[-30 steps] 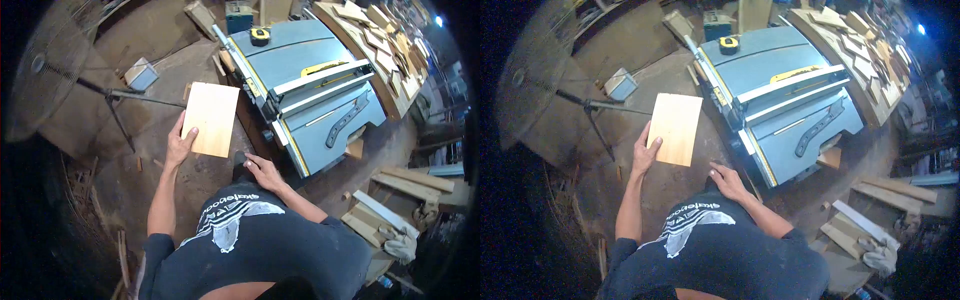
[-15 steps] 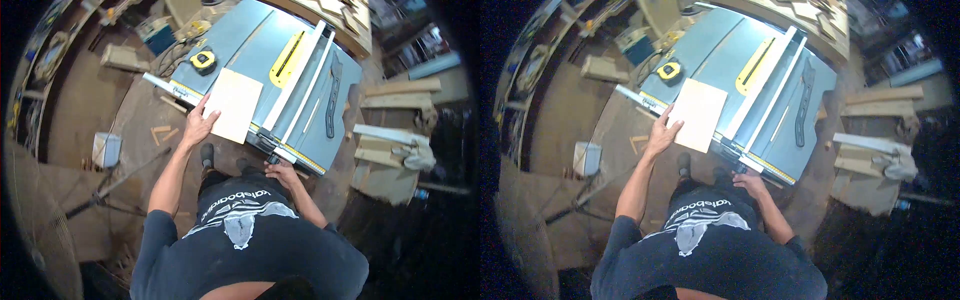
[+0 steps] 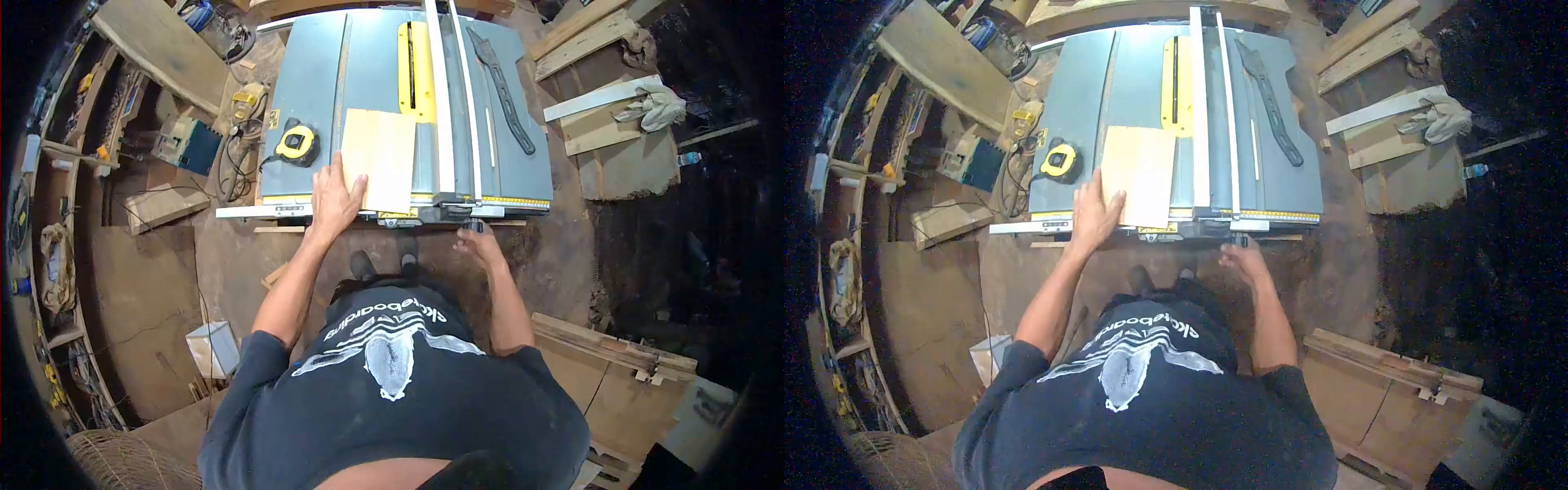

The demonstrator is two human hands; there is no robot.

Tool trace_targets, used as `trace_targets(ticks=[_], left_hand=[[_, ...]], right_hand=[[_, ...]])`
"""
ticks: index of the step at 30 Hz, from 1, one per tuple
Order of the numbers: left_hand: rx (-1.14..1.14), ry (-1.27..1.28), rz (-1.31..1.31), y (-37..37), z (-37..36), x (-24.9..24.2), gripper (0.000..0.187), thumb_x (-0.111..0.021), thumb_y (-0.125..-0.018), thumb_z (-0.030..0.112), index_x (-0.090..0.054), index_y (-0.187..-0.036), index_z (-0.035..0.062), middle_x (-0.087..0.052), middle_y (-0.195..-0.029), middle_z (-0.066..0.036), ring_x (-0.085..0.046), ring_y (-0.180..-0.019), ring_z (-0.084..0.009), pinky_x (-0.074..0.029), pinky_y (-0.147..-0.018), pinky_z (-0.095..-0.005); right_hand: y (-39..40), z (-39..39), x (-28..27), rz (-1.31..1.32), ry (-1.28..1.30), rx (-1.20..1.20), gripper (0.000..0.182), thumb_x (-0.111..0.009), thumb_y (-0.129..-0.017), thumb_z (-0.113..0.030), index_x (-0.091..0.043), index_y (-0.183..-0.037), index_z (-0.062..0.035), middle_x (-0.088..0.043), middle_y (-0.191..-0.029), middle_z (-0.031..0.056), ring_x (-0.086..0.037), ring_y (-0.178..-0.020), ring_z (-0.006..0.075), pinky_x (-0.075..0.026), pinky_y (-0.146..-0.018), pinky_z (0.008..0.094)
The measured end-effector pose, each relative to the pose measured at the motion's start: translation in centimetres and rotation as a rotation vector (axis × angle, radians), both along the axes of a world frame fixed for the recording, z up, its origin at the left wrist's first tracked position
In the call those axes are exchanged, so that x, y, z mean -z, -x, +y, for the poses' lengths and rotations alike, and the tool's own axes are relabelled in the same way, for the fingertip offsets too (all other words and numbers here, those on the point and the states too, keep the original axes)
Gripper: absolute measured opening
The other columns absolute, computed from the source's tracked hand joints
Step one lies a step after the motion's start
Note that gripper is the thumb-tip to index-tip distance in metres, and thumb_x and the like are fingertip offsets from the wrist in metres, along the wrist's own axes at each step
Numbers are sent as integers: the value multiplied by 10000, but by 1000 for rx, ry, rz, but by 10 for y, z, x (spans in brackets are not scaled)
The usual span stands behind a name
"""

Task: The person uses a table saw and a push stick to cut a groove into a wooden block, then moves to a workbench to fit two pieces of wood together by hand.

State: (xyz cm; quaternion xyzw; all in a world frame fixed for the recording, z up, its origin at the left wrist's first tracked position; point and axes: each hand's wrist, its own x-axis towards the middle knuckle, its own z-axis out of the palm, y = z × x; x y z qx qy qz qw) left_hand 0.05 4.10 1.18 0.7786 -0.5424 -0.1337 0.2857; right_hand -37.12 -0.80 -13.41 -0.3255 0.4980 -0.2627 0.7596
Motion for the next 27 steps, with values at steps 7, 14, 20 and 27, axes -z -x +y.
trace_targets(ticks=[7, 14, 20, 27], left_hand=[[75, -6, -13, 14, 15, -4, 914, -797, -808, 377, -341, -1453, -83, -448, -1352, -374, -433, -1253, -495, -362, -1074, -548], [117, -208, -152, 39, 14, -15, 1174, -935, -594, 454, -349, -1503, -1, -284, -1498, -377, -351, -1338, -510, -306, -1133, -564], [111, -114, -146, 58, 1, 0, 1054, -935, -613, 417, -432, -1468, 60, -276, -1491, -364, -345, -1330, -515, -299, -1112, -588], [93, -94, -113, 64, -5, -5, 998, -927, -632, 419, -465, -1438, 55, -284, -1498, -351, -327, -1342, -501, -279, -1124, -588]], right_hand=[[92, -51, 39, -68, -251, 523, 432, -560, -916, -181, -518, -1343, -131, -586, -1306, 119, -635, -1037, 289, -503, -967, 554], [71, -154, 46, -83, -110, 525, 370, -472, -1006, -381, -546, -1273, -135, -611, -1229, 88, -658, -989, 248, -583, -767, 483], [63, -153, 47, -12, -96, 476, 375, -472, -1007, -386, -547, -1271, -131, -617, -1212, 90, -661, -972, 247, -584, -748, 473], [60, -162, 49, 76, -72, 435, 380, -471, -1008, -393, -549, -1268, -127, -624, -1192, 91, -665, -952, 245, -584, -727, 462]])
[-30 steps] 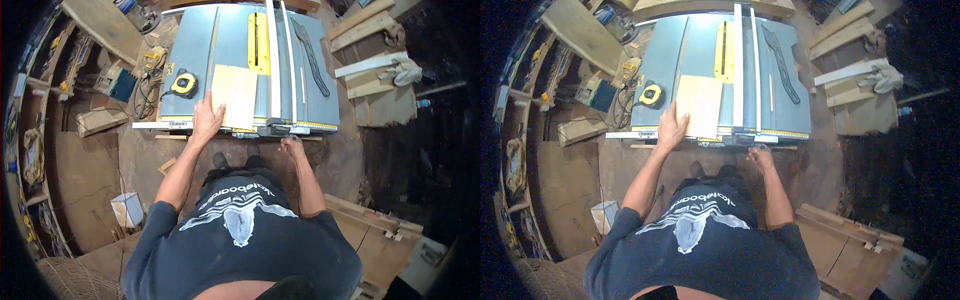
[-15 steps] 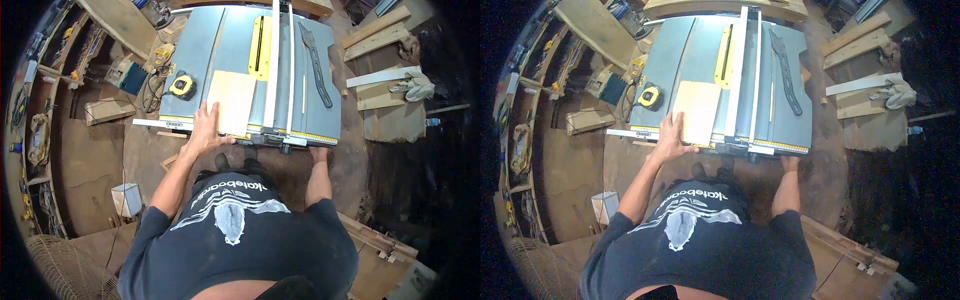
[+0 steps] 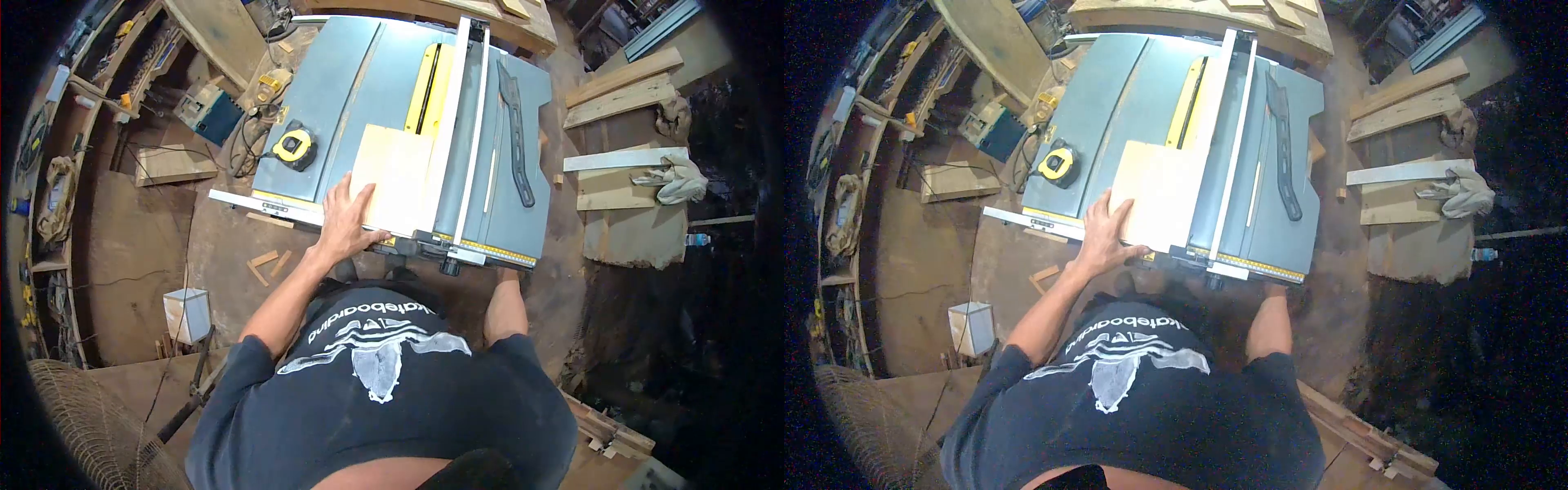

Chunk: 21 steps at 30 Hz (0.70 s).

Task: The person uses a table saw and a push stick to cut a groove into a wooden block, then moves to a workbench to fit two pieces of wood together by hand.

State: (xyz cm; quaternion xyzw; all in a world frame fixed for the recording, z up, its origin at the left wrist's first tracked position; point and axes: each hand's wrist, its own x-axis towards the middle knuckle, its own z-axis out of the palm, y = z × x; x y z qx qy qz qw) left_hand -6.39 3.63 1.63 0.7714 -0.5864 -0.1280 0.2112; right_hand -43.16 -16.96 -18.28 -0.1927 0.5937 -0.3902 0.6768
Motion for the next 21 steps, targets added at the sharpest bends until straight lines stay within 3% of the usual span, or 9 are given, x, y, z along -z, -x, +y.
trace_targets(ticks=[4, 6, 10, 12, 14, 16, 18, 21], left_hand=[[-53, 76, 180, -4, -6, -5, 939, -914, -670, 396, -474, -1422, 47, -326, -1479, -322, -331, -1348, -479, -286, -1133, -570], [-97, 96, 358, -12, -4, -4, 845, -887, -719, 355, -491, -1394, 35, -399, -1414, -269, -375, -1332, -438, -330, -1124, -520], [-69, 202, 439, -24, -7, -11, 755, -851, -766, 283, -494, -1380, 26, -452, -1337, -219, -448, -1290, -378, -413, -1072, -452], [-248, 325, 837, -21, -15, -1, 722, -835, -784, 214, -477, -1374, 4, -472, -1289, -204, -518, -1213, -343, -469, -1017, -405], [-271, 320, 716, -20, -17, 7, 759, -822, -798, 160, -428, -1423, -12, -475, -1306, -209, -575, -1179, -326, -506, -976, -397], [-352, 301, 913, -20, -18, 11, 818, -818, -807, 150, -376, -1472, -26, -446, -1368, -218, -618, -1163, -317, -526, -952, -405], [-381, 263, 983, -25, -18, 19, 849, -803, -825, 141, -331, -1510, -30, -509, -1343, -213, -633, -1168, -291, -538, -937, -392], [-302, 175, 755, -34, -24, 31, 828, -792, -836, 129, -337, -1509, -34, -604, -1245, -196, -638, -1140, -266, -532, -938, -372]], right_hand=[[6, 26, 0, 34, 60, 13, 383, -471, -1009, -397, -550, -1267, -125, -628, -1181, 92, -667, -941, 244, -584, -714, 456], [-6, 27, -1, 42, 119, 30, 385, -471, -1009, -399, -551, -1266, -124, -630, -1175, 93, -668, -936, 244, -585, -708, 453], [-11, 17, -9, 63, 174, 50, 388, -471, -1010, -403, -552, -1264, -121, -634, -1164, 94, -670, -924, 243, -585, -696, 446], [-18, 22, -7, 78, 187, 69, 390, -471, -1010, -405, -552, -1264, -120, -636, -1158, 94, -671, -919, 242, -585, -689, 443], [-22, 23, -8, 97, 202, 84, 392, -471, -1010, -407, -553, -1263, -119, -638, -1153, 95, -672, -913, 242, -585, -683, 440], [-9, 31, -6, 125, 216, 91, 393, -470, -1011, -409, -553, -1262, -118, -640, -1147, 95, -673, -908, 241, -585, -677, 437], [-4, 31, -4, 153, 216, 87, 395, -470, -1011, -411, -554, -1261, -117, -642, -1141, 96, -674, -902, 241, -586, -671, 433], [-10, 21, -4, 168, 201, 87, 398, -470, -1011, -414, -555, -1260, -115, -645, -1133, 96, -676, -894, 240, -586, -662, 429]])
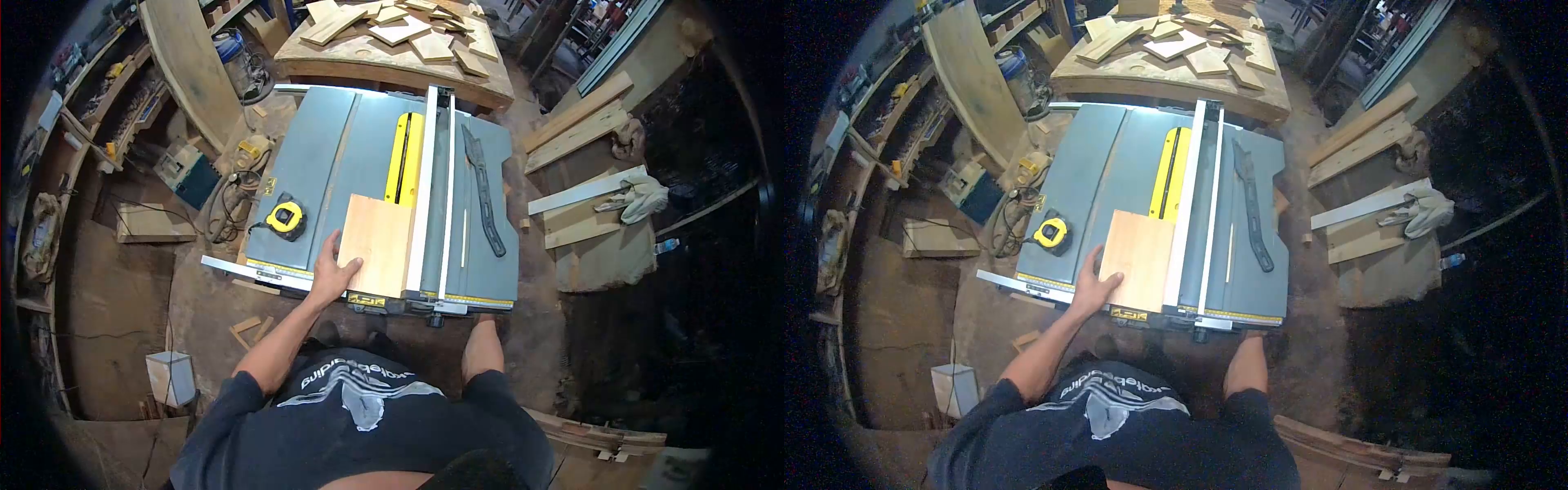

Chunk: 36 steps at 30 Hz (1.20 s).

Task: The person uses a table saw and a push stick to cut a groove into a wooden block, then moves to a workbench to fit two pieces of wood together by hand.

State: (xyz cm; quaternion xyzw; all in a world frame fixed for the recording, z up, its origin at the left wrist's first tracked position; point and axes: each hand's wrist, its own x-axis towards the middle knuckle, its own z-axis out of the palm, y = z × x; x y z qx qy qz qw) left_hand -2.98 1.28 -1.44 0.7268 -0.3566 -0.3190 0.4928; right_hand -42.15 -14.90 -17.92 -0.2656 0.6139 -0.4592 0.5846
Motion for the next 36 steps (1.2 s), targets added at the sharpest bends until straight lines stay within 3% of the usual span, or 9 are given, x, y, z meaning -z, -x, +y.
trace_targets(ticks=[2, 5, 10, 19, 25, 26, 28, 32, 36], left_hand=[[53, 84, 62, -2, 0, 1, 797, -777, -849, 113, -349, -1506, -36, -660, -1170, -186, -640, -1117, -249, -525, -944, -363], [80, 128, 167, -1, 5, -2, 763, -763, -862, 100, -367, -1499, -35, -646, -1215, -189, -641, -1088, -237, -522, -941, -358], [93, 121, 124, 3, 5, -6, 766, -736, -881, 89, -335, -1516, -60, -551, -1407, -247, -549, -1299, -276, -415, -1108, -370], [81, 127, 58, 7, 4, -11, 718, -711, -891, 78, -362, -1498, -78, -543, -1423, -238, -547, -1306, -262, -422, -1102, -363], [30, 246, 310, 6, 7, 4, 689, -694, -907, 36, -358, -1500, -71, -566, -1379, -216, -567, -1258, -245, -451, -1065, -345], [28, 312, 334, 6, 10, 7, 686, -690, -918, 50, -339, -1490, -95, -563, -1373, -234, -557, -1270, -252, -433, -1087, -375], [-19, 250, 313, 12, 23, -22, 671, -690, -913, 20, -357, -1485, -90, -575, -1365, -216, -563, -1257, -241, -445, -1076, -359], [-237, 261, -54, 27, 65, -55, 620, -705, -926, 74, -428, -1462, -70, -606, -1339, -187, -588, -1222, -245, -440, -1083, -361], [-353, 302, -104, 99, 69, -152, 619, -705, -937, 127, -442, -1474, -33, -603, -1350, -188, -619, -1177, -233, -485, -1033, -358]], right_hand=[[-3, 11, 1, 5, -32, 7, 400, -470, -1012, -416, -555, -1259, -114, -647, -1127, 97, -677, -888, 240, -586, -655, 426], [-6, 26, 11, 31, -110, 11, 403, -470, -1012, -418, -556, -1258, -112, -650, -1119, 98, -678, -880, 239, -586, -646, 421], [-25, 19, 11, 68, -77, 26, 407, -470, -1013, -423, -557, -1256, -109, -655, -1104, 99, -681, -866, 238, -587, -631, 413], [-22, 54, 14, 107, -12, 75, 416, -469, -1015, -432, -560, -1253, -104, -664, -1079, 101, -686, -841, 236, -588, -603, 398], [5, 51, 17, 154, -14, 192, 422, -469, -1016, -438, -561, -1251, -100, -670, -1062, 102, -689, -824, 234, -588, -584, 389], [18, 51, 16, 170, -16, 206, 423, -469, -1016, -439, -562, -1250, -99, -671, -1059, 103, -690, -821, 234, -588, -581, 387], [50, 72, 44, -21, -110, 14, 457, -526, -1012, -445, -623, -1141, -17, -641, -715, 99, -621, -531, 216, -558, -497, 342], [96, 124, 13, -32, -103, 3, 424, -548, -1020, -428, -632, -1106, -21, -623, -726, 74, -605, -536, 182, -535, -486, 327], [211, 107, 9, 211, -41, 9, 320, -577, -1032, -337, -642, -1129, -39, -605, -727, 42, -569, -533, 144, -479, -489, 297]])
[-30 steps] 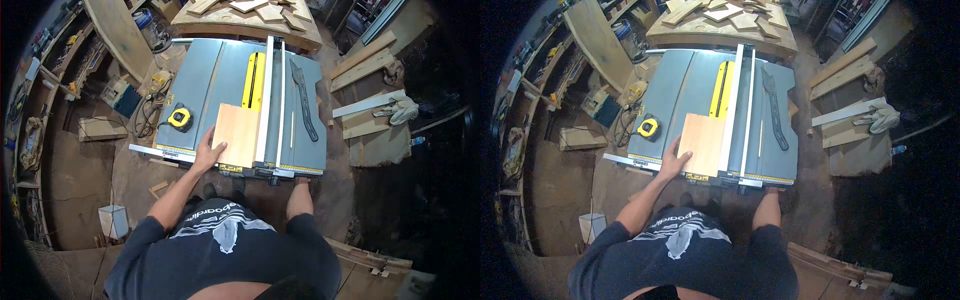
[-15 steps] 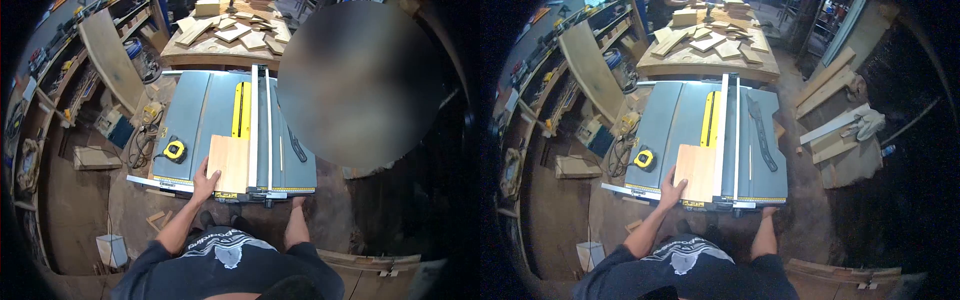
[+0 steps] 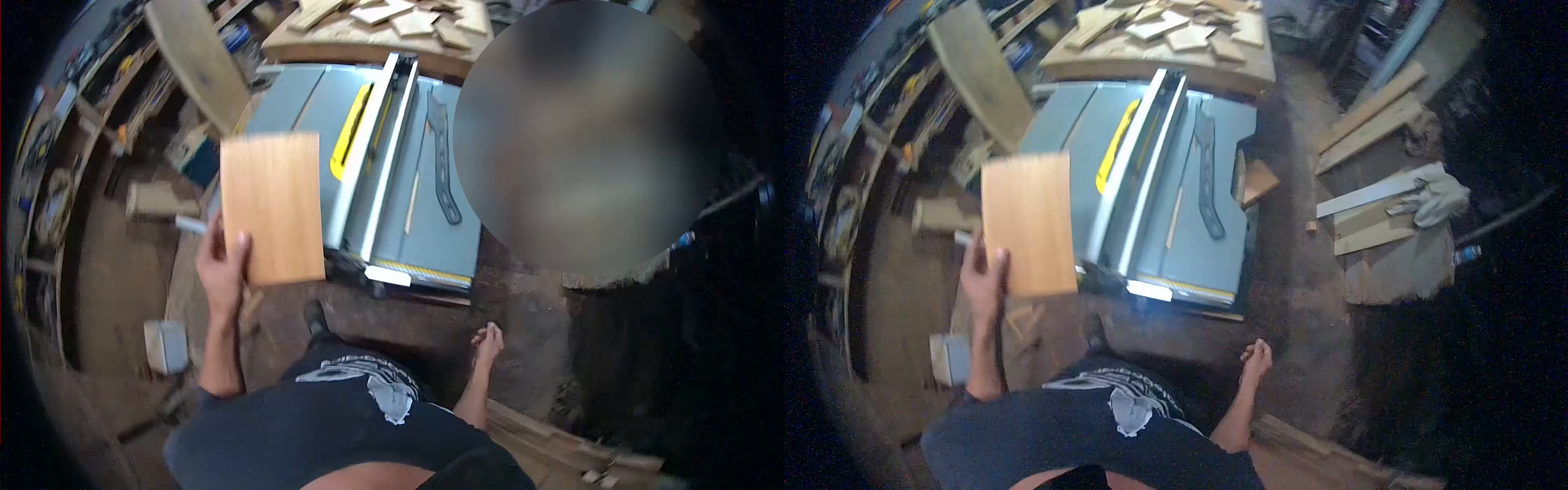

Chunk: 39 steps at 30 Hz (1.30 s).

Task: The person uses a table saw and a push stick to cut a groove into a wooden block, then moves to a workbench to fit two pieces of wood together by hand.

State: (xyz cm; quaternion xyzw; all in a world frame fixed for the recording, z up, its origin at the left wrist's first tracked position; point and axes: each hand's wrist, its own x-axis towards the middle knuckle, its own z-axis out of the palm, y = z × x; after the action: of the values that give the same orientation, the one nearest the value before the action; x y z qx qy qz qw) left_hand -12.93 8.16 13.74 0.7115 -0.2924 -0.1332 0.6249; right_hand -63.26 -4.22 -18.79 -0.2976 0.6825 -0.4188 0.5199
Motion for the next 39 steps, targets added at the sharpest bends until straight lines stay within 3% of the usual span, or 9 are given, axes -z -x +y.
trace_targets(ticks=[5, 8, 13, 16, 20, 24, 35, 36, 39], left_hand=[[104, 335, 255, 146, -108, 19, 610, -705, -925, 65, -449, -1470, -36, -627, -1306, -176, -622, -1151, -201, -509, -1002, -344], [395, 153, 490, 262, -179, 16, 601, -711, -920, 66, -469, -1461, -30, -658, -1251, -176, -651, -1084, -180, -535, -949, -319], [713, 27, 720, 394, -245, 54, 604, -734, -915, 101, -486, -1448, -35, -658, -1293, -142, -638, -1146, -178, -505, -1004, -320], [816, -39, 887, 434, -273, 65, 609, -709, -930, 79, -452, -1467, -47, -638, -1329, -157, -648, -1151, -189, -536, -979, -328], [775, -61, 1080, 463, -328, 92, 600, -701, -926, 71, -459, -1464, -42, -638, -1328, -164, -664, -1136, -210, -562, -955, -344], [726, -41, 1132, 477, -416, 126, 598, -703, -924, 77, -464, -1460, -41, -642, -1321, -163, -664, -1135, -212, -560, -952, -340], [646, -110, 824, 420, -675, 79, 604, -730, -923, 99, -476, -1452, -43, -666, -1266, -145, -682, -1052, -171, -557, -916, -307], [646, -96, 777, 412, -699, 77, 591, -745, -917, 100, -499, -1431, -55, -686, -1223, -142, -684, -1013, -153, -554, -897, -293], [616, -137, 525, 394, -772, 52, 563, -749, -918, 107, -526, -1405, -67, -708, -1172, -137, -677, -995, -137, -545, -878, -281]], right_hand=[[117, -89, -64, -75, 238, -158, 317, -608, -1016, -271, -635, -1231, -40, -642, -875, 39, -580, -731, 93, -492, -633, 256], [117, -120, -209, -108, 496, -268, 473, -605, -1020, -346, -593, -1294, 40, -660, -938, 47, -599, -812, 112, -508, -773, 276], [140, -199, -286, -395, 745, -446, 734, -691, -967, -331, -343, -1527, -9, -611, -1203, 108, -627, -896, 149, -502, -845, 296], [154, -244, -295, -426, 747, -420, 579, -691, -968, -301, -503, -1420, 7, -650, -1149, 109, -635, -942, 154, -490, -865, 282], [188, -337, -280, -464, 466, -348, 326, -650, -996, -306, -730, -986, 9, -704, -865, 53, -641, -813, 118, -503, -747, 259], [211, -450, -261, -412, 231, -564, 420, -543, -1046, -395, -686, -949, -12, -655, -733, 21, -547, -564, 80, -378, -458, 233], [168, -727, -263, -668, 277, -563, 364, -578, -1035, -328, -688, -1032, 19, -679, -807, 64, -652, -697, 159, -511, -576, 297], [173, -760, -248, -702, 177, -586, 373, -535, -1054, -333, -669, -1122, 8, -710, -899, 86, -692, -816, 179, -563, -794, 332], [145, -821, -271, -688, 175, -652, 415, -539, -1051, -356, -635, -1198, 20, -712, -996, 106, -702, -834, 190, -583, -797, 355]])
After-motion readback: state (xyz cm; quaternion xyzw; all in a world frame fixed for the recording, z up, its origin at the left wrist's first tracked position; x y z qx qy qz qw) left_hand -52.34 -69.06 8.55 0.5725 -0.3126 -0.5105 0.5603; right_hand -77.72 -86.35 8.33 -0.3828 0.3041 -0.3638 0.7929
